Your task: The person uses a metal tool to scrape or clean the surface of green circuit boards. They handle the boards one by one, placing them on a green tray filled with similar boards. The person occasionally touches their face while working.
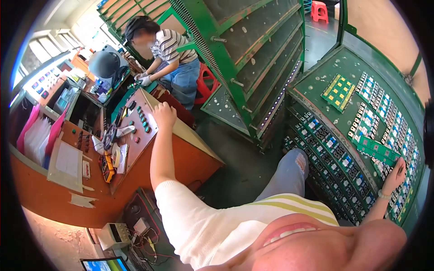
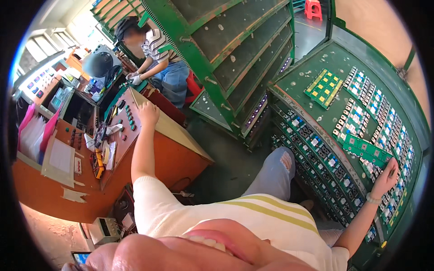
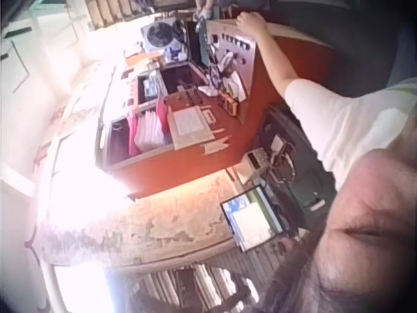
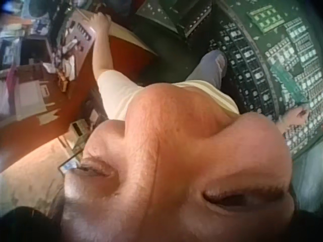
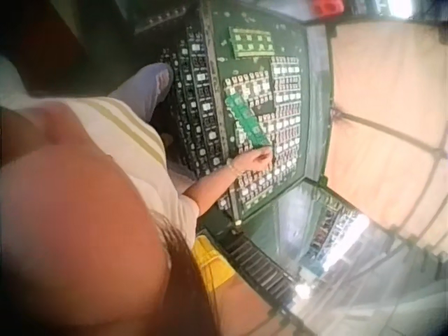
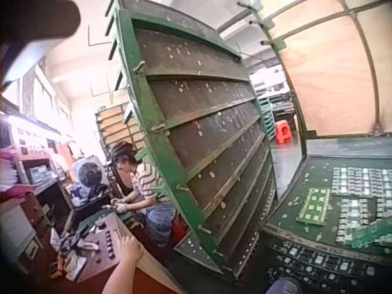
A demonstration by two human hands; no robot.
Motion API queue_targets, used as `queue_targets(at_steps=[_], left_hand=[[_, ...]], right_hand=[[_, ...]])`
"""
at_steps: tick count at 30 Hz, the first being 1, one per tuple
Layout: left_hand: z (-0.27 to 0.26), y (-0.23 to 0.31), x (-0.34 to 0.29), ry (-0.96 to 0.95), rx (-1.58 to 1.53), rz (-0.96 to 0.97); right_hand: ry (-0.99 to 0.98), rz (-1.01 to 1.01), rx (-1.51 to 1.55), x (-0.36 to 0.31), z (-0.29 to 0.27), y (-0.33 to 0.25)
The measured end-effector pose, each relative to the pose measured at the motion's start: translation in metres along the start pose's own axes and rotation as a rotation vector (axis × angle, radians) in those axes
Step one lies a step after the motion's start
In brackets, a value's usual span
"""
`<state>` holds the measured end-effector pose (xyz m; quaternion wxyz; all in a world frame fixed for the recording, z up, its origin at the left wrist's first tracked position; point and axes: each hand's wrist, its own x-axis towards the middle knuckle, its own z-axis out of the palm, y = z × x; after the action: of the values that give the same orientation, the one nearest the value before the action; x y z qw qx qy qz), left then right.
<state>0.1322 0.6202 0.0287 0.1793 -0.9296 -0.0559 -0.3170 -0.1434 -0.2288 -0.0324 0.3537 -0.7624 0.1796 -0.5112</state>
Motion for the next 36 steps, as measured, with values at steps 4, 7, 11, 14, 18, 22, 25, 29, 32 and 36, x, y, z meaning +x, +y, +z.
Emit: queue_targets(at_steps=[4, 7, 11, 14, 18, 22, 25, 29, 32, 36], left_hand=[[-0.044, 0.059, -0.030, 0.108, -0.238, 0.051], [-0.091, 0.101, -0.050, 0.258, -0.350, 0.183], [-0.170, 0.119, -0.076, 0.437, -0.607, 0.265], [-0.268, 0.131, -0.085, 0.121, -1.563, -0.372], [-0.360, 0.138, -0.096, 0.441, -2.414, 0.382], [-0.408, 0.157, -0.099, 0.556, -2.632, 1.287], [-0.445, 0.165, -0.104, 0.631, -2.709, 1.411], [-0.453, 0.173, -0.113, 0.587, -2.908, 1.603], [-0.455, 0.175, -0.122, 0.574, -2.925, 1.627], [-0.453, 0.176, -0.123, 0.567, -2.948, 1.627]], right_hand=[[-0.032, 0.056, 0.106, 0.000, 0.007, -0.026], [-0.080, 0.114, 0.234, 0.000, 0.012, -0.038], [-0.167, 0.192, 0.267, 0.007, 0.007, -0.046], [-0.193, 0.218, 0.330, 0.010, 0.004, -0.043], [-0.172, 0.145, 0.312, 0.008, 0.008, -0.035], [-0.110, 0.058, 0.262, 0.000, 0.007, -0.051], [-0.193, 0.045, 0.274, 0.001, 0.009, -0.040], [-0.163, 0.053, 0.246, 0.000, 0.006, -0.029], [-0.141, 0.056, 0.220, -0.002, 0.010, -0.034], [-0.069, 0.049, 0.224, -0.001, 0.009, -0.047]])
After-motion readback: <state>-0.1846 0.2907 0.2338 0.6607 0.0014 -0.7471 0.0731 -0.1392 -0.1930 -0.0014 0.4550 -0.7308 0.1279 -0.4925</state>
